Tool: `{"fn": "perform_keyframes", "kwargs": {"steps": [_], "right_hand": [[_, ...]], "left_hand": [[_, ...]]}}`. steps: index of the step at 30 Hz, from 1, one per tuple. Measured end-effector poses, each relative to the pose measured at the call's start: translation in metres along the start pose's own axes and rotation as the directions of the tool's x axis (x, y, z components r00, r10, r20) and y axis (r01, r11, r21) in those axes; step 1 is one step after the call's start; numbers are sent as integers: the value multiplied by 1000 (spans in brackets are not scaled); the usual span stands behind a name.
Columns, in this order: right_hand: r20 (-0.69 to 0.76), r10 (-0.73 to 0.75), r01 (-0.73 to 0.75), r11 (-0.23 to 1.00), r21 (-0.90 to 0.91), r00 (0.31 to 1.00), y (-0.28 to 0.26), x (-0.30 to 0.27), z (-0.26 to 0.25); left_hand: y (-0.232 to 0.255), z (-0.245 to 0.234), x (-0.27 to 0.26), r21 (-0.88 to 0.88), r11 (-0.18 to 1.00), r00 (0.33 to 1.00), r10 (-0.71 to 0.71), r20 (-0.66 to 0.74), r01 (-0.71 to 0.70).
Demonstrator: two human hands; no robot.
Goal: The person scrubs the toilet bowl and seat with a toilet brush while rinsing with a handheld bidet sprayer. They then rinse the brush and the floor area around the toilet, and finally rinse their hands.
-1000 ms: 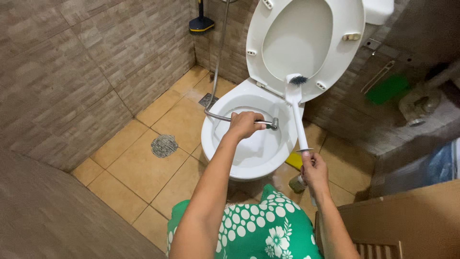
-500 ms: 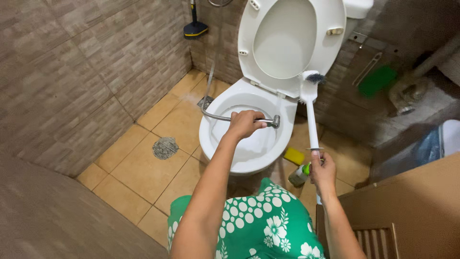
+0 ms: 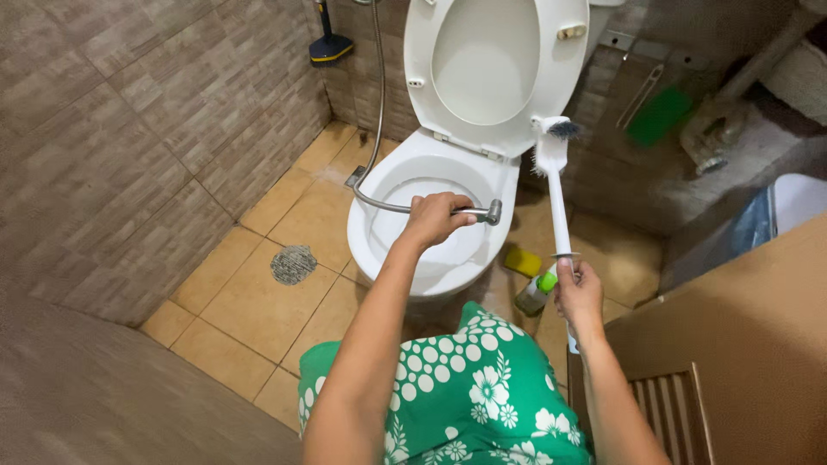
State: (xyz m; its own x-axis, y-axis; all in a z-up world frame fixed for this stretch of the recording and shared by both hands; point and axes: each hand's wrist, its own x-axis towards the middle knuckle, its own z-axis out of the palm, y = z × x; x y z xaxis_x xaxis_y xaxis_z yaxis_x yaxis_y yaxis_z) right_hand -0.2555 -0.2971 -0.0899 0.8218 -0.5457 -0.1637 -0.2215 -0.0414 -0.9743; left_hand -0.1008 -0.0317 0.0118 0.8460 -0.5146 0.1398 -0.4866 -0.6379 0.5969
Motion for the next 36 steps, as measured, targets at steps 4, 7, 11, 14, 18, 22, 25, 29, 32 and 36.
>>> {"fn": "perform_keyframes", "kwargs": {"steps": [4,7,11,14,18,22,25,29,32,36], "right_hand": [[26,13,-12,999,-30,1000,6,-2,-6],[25,-5,7,997,-80,1000,10,-6,-11],[30,-9,11,998,-60,1000,22,-5,-12],[-7,-1,0,992,-125,1000,37,1,-18],[-85,-142,97,911,-400,986,54,12,-31],[-92,33,-70,892,-446,995,57,11,-41],[-40,90,-99,914,-394,995,48,5,-45],[22,-79,80,873,-482,997,30,1,-47],[89,-133,159,747,-645,987,9,-1,-46],[70,28,42,572,-819,997,-24,-11,-41]], "left_hand": [[-6,0,-17,9,1000,997,-30,66,29],[-5,-1,-30,22,996,987,-89,132,87],[-1,0,-43,7,993,982,-114,151,114],[4,5,-45,16,992,979,-126,161,126],[9,15,-44,32,994,984,-107,140,103],[12,26,-40,30,998,992,-65,109,62],[13,35,-33,43,998,992,-60,110,55],[13,45,-22,56,996,992,-72,107,66],[13,51,-13,70,995,994,-73,75,68],[14,57,-3,52,997,997,-63,35,61]]}}
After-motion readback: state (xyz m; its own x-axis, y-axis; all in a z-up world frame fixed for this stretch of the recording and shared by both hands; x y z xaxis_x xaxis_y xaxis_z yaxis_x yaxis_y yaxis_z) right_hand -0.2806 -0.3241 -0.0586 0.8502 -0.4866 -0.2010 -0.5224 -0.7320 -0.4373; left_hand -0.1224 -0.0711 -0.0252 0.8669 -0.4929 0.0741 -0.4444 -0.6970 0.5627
